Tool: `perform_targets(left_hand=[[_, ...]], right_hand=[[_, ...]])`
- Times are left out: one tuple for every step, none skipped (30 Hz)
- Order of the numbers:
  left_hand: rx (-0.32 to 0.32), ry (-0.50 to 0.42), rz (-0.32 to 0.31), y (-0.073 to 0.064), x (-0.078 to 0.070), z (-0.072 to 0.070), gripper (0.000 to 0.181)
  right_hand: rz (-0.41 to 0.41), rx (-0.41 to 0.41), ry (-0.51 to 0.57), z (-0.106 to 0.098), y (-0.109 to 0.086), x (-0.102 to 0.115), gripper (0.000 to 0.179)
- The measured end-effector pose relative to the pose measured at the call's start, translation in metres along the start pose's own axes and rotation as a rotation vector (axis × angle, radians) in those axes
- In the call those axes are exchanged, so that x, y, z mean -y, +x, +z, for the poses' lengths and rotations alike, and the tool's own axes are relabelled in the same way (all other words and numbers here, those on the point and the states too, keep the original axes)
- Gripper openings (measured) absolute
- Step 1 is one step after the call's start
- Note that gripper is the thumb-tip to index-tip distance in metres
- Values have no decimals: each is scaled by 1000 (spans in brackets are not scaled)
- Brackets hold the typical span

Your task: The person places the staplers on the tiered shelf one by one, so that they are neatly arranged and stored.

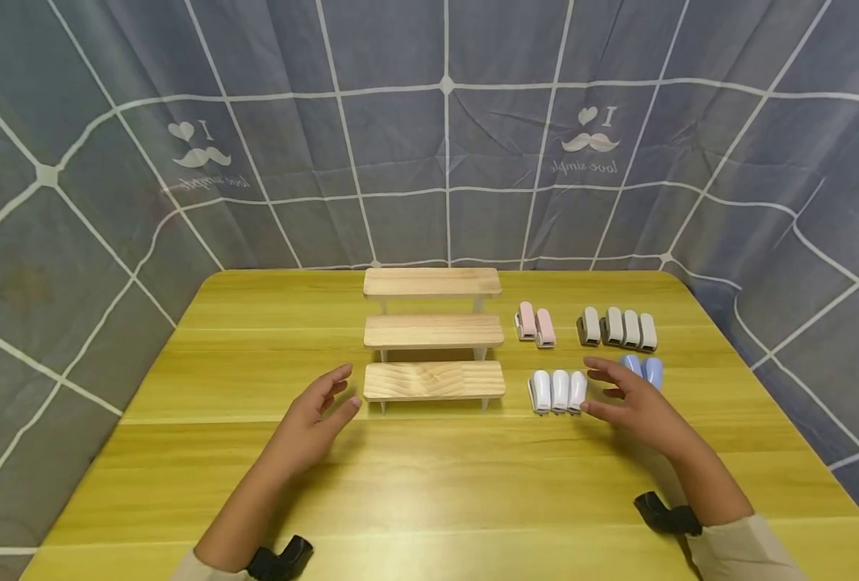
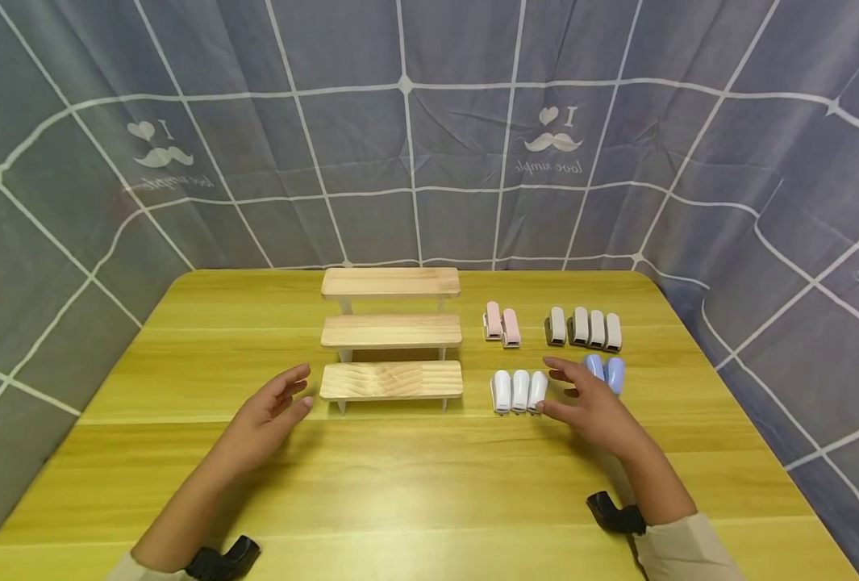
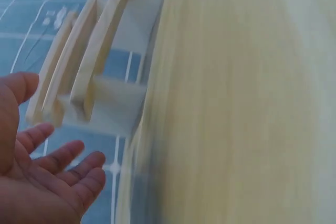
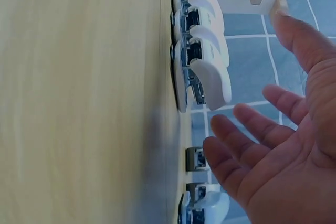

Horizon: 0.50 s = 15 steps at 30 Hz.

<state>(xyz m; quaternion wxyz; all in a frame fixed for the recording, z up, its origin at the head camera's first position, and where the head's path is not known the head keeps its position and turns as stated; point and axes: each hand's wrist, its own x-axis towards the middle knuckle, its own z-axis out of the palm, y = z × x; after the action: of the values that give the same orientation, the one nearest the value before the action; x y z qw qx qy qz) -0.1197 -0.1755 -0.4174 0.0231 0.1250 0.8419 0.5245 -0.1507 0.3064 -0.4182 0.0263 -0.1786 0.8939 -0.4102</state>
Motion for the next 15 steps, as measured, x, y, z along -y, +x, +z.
perform_targets(left_hand=[[13,-17,-5,2,-1,2,63],[24,-27,-9,4,-3,4,63],[36,-32,-10,6,-4,5,63],[44,-38,-9,9,-5,6,63],[49,-48,-21,11,-7,7,62],[53,-61,-32,14,-8,8,62],[56,-73,-44,16,-8,8,62],[60,-87,-58,18,-8,9,61],[64,-107,-74,19,-8,9,60],[68,-130,-91,20,-7,9,60],[73,-149,-106,21,-6,9,61],[79,-169,-116,22,-5,9,60],[84,-188,-126,24,-3,9,60],[91,-206,-134,25,-2,10,60],[97,-221,-140,26,0,11,60]], right_hand=[[1,3,4,0,1,0,67],[6,8,8,1,1,0,67],[11,13,15,1,2,0,66],[15,18,22,2,2,0,66],[22,20,29,3,2,0,66],[28,25,30,4,2,-1,66],[32,29,34,5,2,-1,66],[36,34,34,6,2,-1,67],[36,39,35,8,2,-1,68],[36,43,34,9,2,-1,69],[41,45,28,10,2,-1,70],[46,47,24,11,2,-2,70],[51,49,26,11,2,-2,71],[57,50,23,11,2,-3,71],[58,53,21,11,3,-4,71]])
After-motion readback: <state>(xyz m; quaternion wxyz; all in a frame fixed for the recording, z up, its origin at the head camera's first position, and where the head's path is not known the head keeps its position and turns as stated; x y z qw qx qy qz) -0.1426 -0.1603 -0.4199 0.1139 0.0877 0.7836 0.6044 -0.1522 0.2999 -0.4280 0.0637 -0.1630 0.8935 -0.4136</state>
